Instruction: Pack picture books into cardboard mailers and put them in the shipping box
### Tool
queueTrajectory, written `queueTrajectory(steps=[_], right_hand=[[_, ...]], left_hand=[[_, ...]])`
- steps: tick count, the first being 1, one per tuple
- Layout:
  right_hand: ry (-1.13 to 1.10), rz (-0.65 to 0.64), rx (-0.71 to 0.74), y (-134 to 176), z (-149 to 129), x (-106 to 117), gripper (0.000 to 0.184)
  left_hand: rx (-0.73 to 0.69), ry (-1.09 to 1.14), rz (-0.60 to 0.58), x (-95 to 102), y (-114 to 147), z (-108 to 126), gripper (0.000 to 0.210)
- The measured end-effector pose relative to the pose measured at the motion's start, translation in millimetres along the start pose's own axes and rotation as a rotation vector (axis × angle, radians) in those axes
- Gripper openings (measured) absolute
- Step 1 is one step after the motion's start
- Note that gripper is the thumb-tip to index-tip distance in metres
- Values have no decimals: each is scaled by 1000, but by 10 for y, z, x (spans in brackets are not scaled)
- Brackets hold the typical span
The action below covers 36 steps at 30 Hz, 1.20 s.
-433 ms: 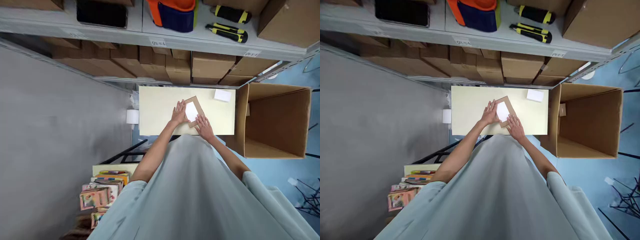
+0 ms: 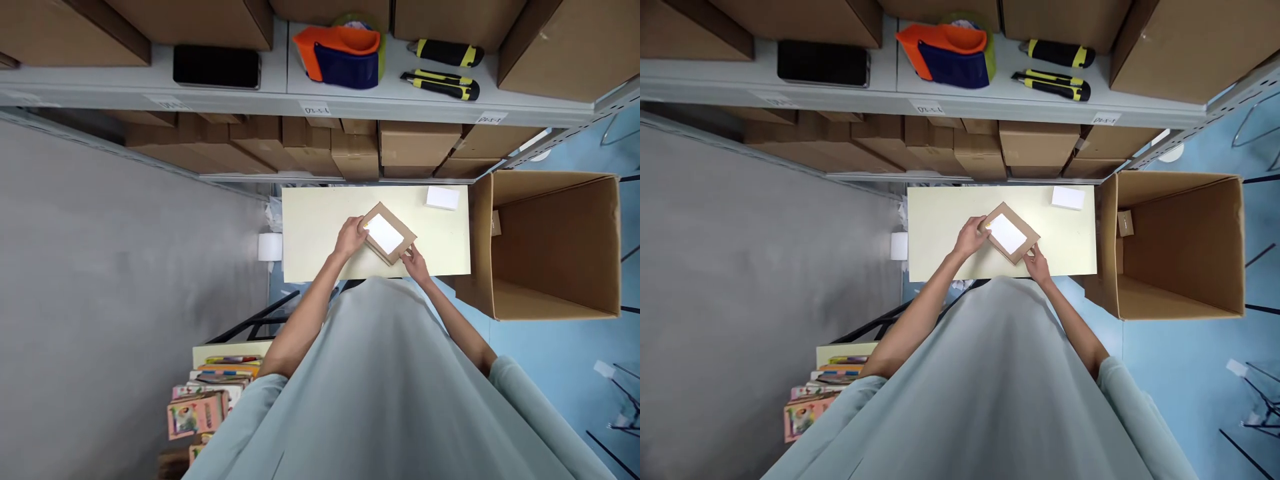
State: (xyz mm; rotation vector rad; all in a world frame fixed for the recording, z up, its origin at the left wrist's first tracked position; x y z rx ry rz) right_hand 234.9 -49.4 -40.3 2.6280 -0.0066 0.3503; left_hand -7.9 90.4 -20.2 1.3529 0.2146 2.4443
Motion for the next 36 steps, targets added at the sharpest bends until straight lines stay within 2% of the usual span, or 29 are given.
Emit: queueTrajectory(steps=[5,9,12,16,19,22,24,27,31,34,36], right_hand=[[-22,41,-14,-257,-340,7,78],[37,-11,25,-589,-582,-213,74],[90,-66,46,-787,-665,-431,68],[130,-99,100,-850,-657,-598,70],[174,-109,135,-810,-650,-601,68],[290,-70,228,-804,-861,-500,61],[360,-33,337,-832,-1185,-413,56],[414,28,537,-878,-1905,-278,51],[465,169,770,-936,-3044,-89,50],[542,206,890,-1131,-3802,-76,53],[613,181,928,-1389,-4179,-136,55]], left_hand=[[115,137,125,237,275,-430,40],[226,230,194,333,459,-805,34],[338,261,181,285,529,-1033,33],[411,282,149,192,569,-1172,37],[400,288,161,223,571,-1158,38],[316,246,220,423,494,-1019,38],[211,205,277,651,379,-841,38],[33,170,383,1117,152,-473,36],[-213,121,557,1889,-148,196,36],[-358,108,655,2398,-387,703,38],[-414,114,687,2641,-557,971,39]])
Point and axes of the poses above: each hand's wrist, its own y-axis away from the middle knuckle, its own x-axis out of the back of the hand, z = x × y, the point moved 9 cm from there along -y, towards the middle knuckle, and after that the axes turned 13 degrees about -y, right-handed, at the moved point
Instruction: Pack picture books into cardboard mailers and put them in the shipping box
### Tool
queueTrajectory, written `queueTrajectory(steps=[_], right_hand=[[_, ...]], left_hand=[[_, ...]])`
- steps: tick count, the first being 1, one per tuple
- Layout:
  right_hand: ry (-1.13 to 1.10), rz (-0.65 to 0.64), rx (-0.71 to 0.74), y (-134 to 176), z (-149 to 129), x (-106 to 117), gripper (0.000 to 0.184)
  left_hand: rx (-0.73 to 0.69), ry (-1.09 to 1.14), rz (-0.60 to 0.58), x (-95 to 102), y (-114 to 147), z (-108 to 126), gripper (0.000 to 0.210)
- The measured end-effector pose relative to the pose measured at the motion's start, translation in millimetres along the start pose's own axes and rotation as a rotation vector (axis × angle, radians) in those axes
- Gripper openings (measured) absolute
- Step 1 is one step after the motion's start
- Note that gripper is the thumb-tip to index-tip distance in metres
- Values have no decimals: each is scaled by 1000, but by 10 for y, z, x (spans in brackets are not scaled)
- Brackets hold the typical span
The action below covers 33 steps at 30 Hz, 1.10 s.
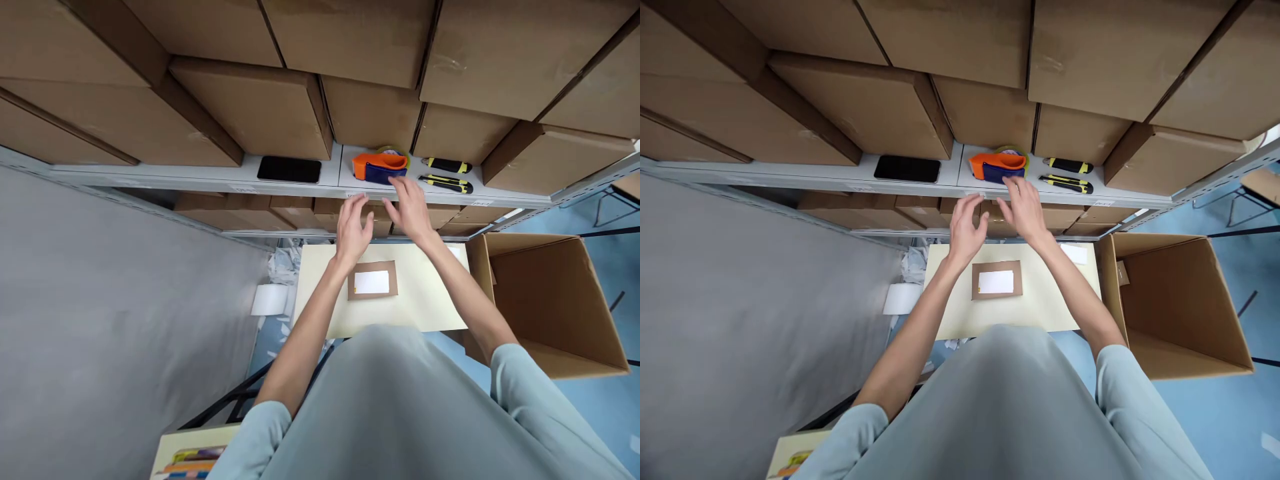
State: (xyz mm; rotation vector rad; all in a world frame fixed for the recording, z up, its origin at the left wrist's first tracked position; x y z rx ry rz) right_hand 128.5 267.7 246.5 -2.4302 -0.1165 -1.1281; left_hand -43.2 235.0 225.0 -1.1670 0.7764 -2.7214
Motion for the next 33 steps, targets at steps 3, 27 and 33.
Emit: queueTrajectory(steps=[3,27,33], right_hand=[[67,-91,9,-573,165,-163,63],[-257,-347,-296,1717,168,-433,66],[-359,-508,-682,2863,259,-702,62]], left_hand=[[-22,12,31,-21,-349,145,41],[355,-13,-75,236,1654,207,43],[472,69,-215,28,2196,268,42]])
Point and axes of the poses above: each hand's wrist, its own y-axis away from the middle knuckle, its own x-axis out of the back of the hand, z = x × y, the point moved 9 cm from there along -y, towards the middle knuckle, and after that the axes turned 13 degrees about -y, right-handed, at the moved point
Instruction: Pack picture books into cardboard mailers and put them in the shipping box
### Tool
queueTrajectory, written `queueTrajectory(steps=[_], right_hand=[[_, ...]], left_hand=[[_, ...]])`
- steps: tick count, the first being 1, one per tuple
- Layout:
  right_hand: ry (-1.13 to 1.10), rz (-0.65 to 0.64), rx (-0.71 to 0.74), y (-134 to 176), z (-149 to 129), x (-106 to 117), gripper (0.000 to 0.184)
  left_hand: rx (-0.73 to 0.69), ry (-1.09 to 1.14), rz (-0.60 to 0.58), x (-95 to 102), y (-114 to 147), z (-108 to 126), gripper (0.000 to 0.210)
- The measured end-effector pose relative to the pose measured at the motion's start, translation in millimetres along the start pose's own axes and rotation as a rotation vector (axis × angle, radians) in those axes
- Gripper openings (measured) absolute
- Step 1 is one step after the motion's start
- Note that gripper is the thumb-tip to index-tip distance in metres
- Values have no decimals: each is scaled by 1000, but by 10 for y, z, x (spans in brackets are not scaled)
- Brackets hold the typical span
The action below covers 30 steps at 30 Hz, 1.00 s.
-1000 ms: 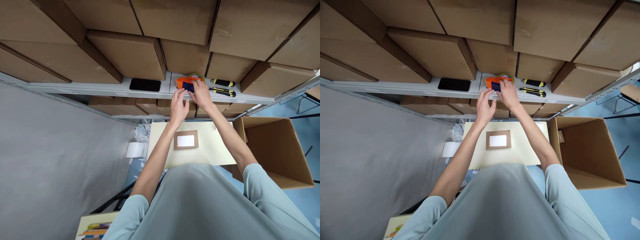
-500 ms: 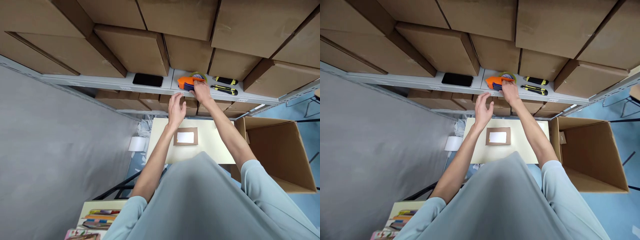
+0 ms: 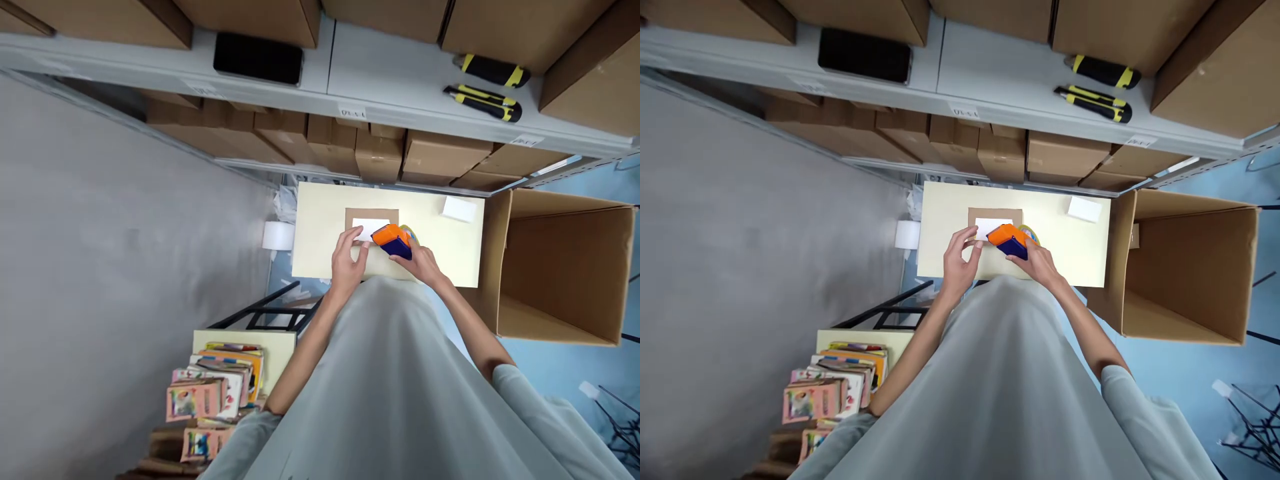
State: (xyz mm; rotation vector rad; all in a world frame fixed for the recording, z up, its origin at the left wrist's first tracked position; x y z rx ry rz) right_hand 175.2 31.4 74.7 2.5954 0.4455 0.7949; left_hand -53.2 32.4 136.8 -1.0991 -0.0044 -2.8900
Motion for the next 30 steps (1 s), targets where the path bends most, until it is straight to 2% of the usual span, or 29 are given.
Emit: queueTrajectory(steps=[2,6,10,14,21,30], right_hand=[[-39,-40,-71,104,122,-71,63],[-151,-50,-98,239,187,-77,60],[-279,-64,-134,315,268,-105,49],[-442,-153,-175,366,336,-228,51],[-542,-283,-162,432,298,-374,47],[-360,-207,-116,422,317,-280,52]], left_hand=[[12,13,-95,-119,19,-42,42],[13,32,-242,-286,13,-88,40],[11,10,-280,-339,-7,-78,41],[37,22,-322,-416,-22,-84,43],[111,82,-428,-505,-53,-77,45],[111,76,-558,-501,-83,-86,46]])
Point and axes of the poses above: each hand's wrist, its own y-axis away from the middle knuckle, its own x-axis out of the back of the hand, z = x × y, the point moved 9 cm from there along -y, towards the middle knuckle, and after that the axes turned 13 degrees about -y, right-handed, at the moved point
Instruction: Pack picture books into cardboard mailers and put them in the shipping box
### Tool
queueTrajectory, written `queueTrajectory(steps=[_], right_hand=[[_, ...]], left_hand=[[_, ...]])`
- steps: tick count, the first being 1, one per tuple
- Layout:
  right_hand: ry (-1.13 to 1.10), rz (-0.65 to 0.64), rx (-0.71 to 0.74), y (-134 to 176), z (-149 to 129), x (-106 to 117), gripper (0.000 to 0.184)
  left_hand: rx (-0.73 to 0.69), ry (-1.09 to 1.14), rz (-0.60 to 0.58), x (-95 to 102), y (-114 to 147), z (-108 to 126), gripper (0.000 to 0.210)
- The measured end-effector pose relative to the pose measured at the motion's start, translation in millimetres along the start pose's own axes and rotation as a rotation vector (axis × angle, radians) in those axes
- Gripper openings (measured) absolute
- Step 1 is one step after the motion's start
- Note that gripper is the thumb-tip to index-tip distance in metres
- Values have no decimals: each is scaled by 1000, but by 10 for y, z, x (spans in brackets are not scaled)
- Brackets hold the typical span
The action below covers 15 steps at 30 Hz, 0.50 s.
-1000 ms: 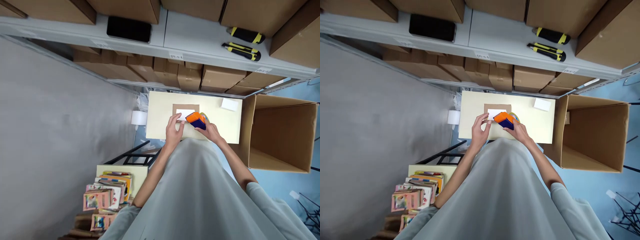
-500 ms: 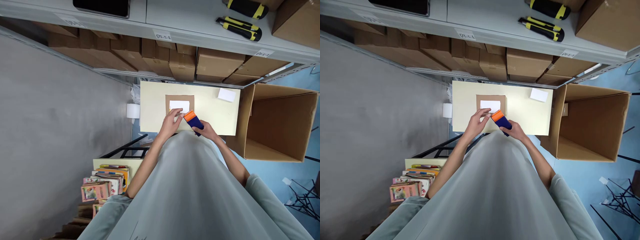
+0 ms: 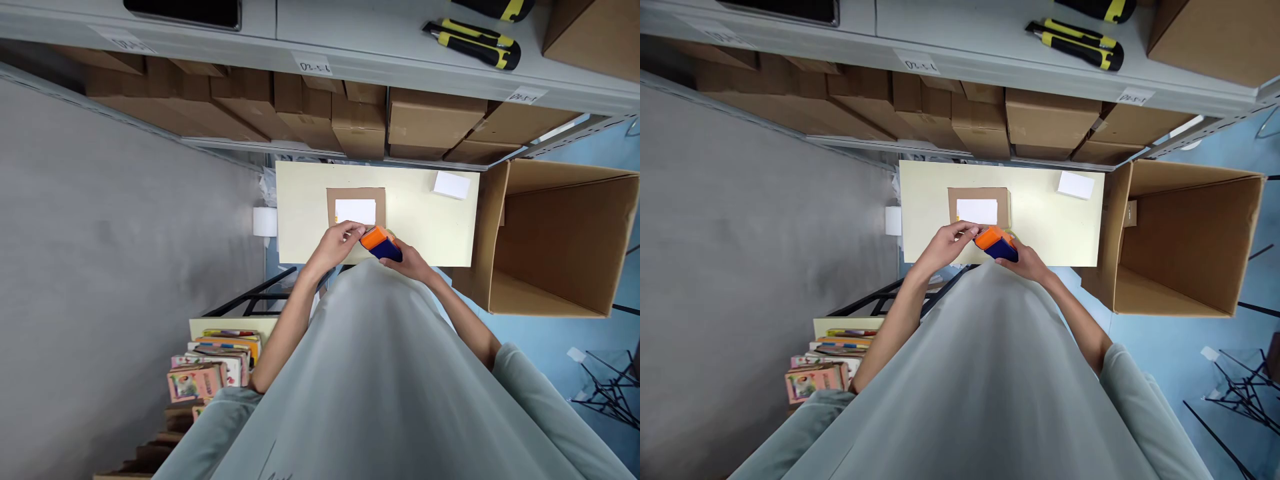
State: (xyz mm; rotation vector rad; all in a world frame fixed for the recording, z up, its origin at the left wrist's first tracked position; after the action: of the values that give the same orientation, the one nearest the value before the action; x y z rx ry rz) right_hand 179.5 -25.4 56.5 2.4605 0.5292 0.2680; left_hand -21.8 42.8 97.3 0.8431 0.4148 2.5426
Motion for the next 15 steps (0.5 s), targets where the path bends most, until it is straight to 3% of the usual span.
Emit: queueTrajectory(steps=[15], right_hand=[[184,-40,33,90,-194,48,47]], left_hand=[[18,117,-4,58,-6,40,46]])
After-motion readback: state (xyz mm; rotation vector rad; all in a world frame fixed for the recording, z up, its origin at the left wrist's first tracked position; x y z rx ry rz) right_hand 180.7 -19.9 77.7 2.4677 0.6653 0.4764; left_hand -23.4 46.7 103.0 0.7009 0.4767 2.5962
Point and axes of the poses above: each hand's wrist, its own y-axis away from the middle knuckle, its own x-axis out of the back of the hand, z = x × y, the point moved 9 cm from there along -y, towards the middle knuckle, and after that the axes turned 13 degrees about -y, right-handed, at the moved point
